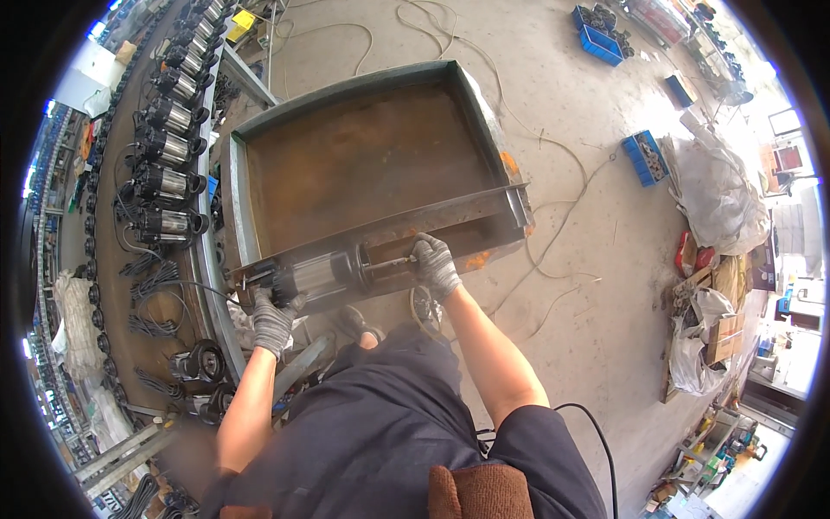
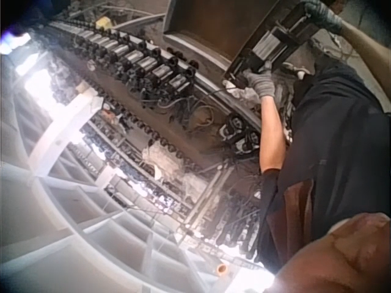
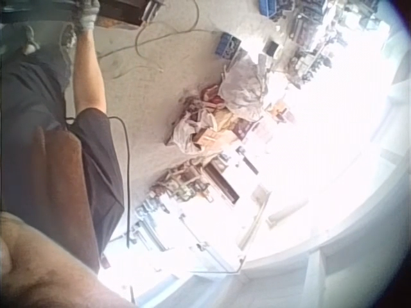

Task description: The recorder tests a submersible pump by submerging it in a water tank to check for leaks or functionality.

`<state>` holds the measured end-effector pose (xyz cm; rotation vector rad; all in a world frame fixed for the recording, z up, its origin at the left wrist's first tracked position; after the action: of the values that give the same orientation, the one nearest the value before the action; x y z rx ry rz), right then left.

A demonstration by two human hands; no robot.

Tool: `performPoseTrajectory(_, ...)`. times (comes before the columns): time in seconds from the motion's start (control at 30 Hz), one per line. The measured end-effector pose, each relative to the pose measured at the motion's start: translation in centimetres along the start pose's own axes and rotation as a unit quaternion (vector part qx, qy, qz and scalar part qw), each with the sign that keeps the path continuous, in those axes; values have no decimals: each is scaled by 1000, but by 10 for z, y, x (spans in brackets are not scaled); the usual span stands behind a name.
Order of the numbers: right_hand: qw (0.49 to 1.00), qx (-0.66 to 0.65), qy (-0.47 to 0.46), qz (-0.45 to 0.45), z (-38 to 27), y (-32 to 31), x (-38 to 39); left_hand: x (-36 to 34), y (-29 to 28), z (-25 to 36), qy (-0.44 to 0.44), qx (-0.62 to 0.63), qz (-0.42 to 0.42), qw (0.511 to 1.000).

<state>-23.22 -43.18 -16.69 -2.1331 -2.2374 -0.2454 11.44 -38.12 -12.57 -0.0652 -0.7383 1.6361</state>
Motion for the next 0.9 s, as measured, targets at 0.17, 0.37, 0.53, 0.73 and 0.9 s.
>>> performPoseTrajectory(0.17, 967, -163, 181, 79, 8, 2, 1, 3, -1, 13, 1, -18, 11, 1000)
performPoseTrajectory(0.37, 998, 5, -43, 35, 2, 6, -1, 3, -4, 15, -10, -88, 4, 996)
performPoseTrajectory(0.53, 999, 0, 36, 35, 5, 1, -2, 4, -2, 9, 45, -49, 41, 997)
performPoseTrajectory(0.73, 983, -88, 162, 12, -1, -16, 6, 4, 2, -1, 65, -27, 55, 996)
performPoseTrajectory(0.9, 938, 211, 186, 201, -24, -102, -23, 7, 7, -4, 74, 17, 70, 995)
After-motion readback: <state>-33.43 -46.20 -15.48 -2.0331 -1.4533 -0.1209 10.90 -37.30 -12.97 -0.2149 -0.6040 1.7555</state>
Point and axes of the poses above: each hand's wrist, its own x-axis away from the middle knuckle, its own y-axis out of the palm, z = x × y, the point moved 1 cm from there along -x, towards the middle knuckle, and after that the axes turned 3 degrees about -x, right-handed, at the moved point
